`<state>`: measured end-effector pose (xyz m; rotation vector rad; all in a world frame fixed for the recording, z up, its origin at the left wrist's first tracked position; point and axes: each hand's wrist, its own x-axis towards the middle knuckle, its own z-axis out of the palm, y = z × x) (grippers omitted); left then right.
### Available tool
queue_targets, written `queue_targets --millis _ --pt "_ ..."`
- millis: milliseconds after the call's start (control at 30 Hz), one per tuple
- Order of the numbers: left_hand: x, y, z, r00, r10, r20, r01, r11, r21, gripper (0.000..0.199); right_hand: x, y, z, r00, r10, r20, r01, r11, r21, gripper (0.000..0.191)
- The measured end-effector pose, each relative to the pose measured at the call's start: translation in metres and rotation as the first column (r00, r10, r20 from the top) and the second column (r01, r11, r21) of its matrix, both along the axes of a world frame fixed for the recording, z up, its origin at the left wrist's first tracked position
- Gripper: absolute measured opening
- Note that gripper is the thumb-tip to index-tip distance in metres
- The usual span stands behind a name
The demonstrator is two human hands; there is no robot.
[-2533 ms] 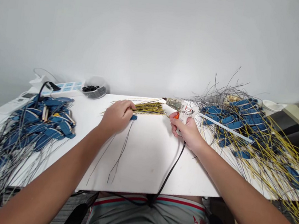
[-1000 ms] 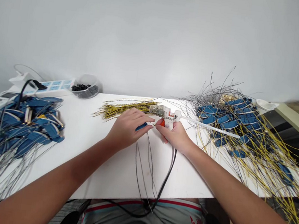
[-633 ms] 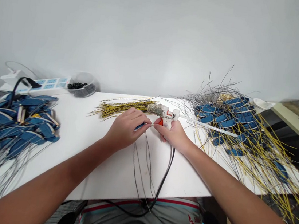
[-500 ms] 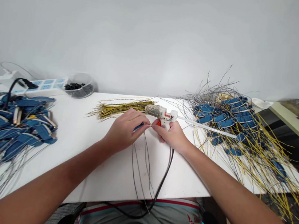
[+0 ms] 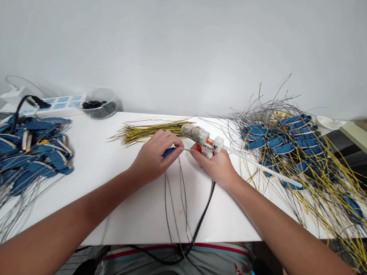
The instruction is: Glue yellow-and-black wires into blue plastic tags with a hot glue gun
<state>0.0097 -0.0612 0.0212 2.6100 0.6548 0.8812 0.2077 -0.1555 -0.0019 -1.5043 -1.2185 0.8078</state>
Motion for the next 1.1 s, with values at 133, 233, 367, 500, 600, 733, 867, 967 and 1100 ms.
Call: queue_targets --millis 133,233,367,500,600,733,867,967,1100 --pt "0.001 0.002 -0.002 1.0 -0.024 0.012 0.024 0.999 -0.029 0.019 -0.001 0.0 -0.001 1.0 -0.011 -0.004 0.011 1.0 -0.016 0.023" --pt "0.001 0.002 -0.003 0.999 -0.029 0.012 0.03 0.998 -0.06 0.019 -0.001 0.001 -0.001 1.0 0.001 -0.009 -0.001 1.0 -0.003 0.023" --pt "0.002 0.0 -0.003 1.0 -0.016 -0.004 0.015 0.994 -0.107 0.021 -0.002 0.003 -0.003 0.999 0.019 -0.041 -0.019 1.0 0.017 0.023" --pt "0.003 -0.001 -0.004 1.0 -0.003 0.005 0.004 0.988 -0.153 0.021 -0.002 0.004 -0.006 0.995 0.034 -0.093 -0.031 0.999 0.032 0.026" --pt "0.003 -0.001 -0.005 1.0 -0.001 0.012 0.004 0.981 -0.192 0.022 -0.002 0.005 -0.007 0.992 0.035 -0.125 -0.03 0.999 0.037 0.026" --pt "0.001 0.003 -0.007 1.0 0.0 0.013 0.003 0.973 -0.231 0.024 -0.001 0.004 -0.006 0.988 0.054 -0.144 -0.051 0.998 0.027 0.025" --pt "-0.002 0.008 -0.009 1.0 -0.01 0.022 0.014 0.982 -0.19 0.024 0.0 0.003 -0.004 0.984 0.064 -0.166 -0.058 0.997 0.044 0.025" --pt "-0.003 0.009 -0.008 1.0 -0.011 0.025 0.014 0.991 -0.136 0.024 0.0 0.003 -0.004 0.983 0.074 -0.167 -0.069 0.997 0.039 0.025" --pt "-0.003 0.006 -0.005 0.999 -0.034 0.04 0.036 0.998 -0.047 0.02 0.0 0.004 -0.005 0.985 0.068 -0.157 -0.065 0.998 0.028 0.025"
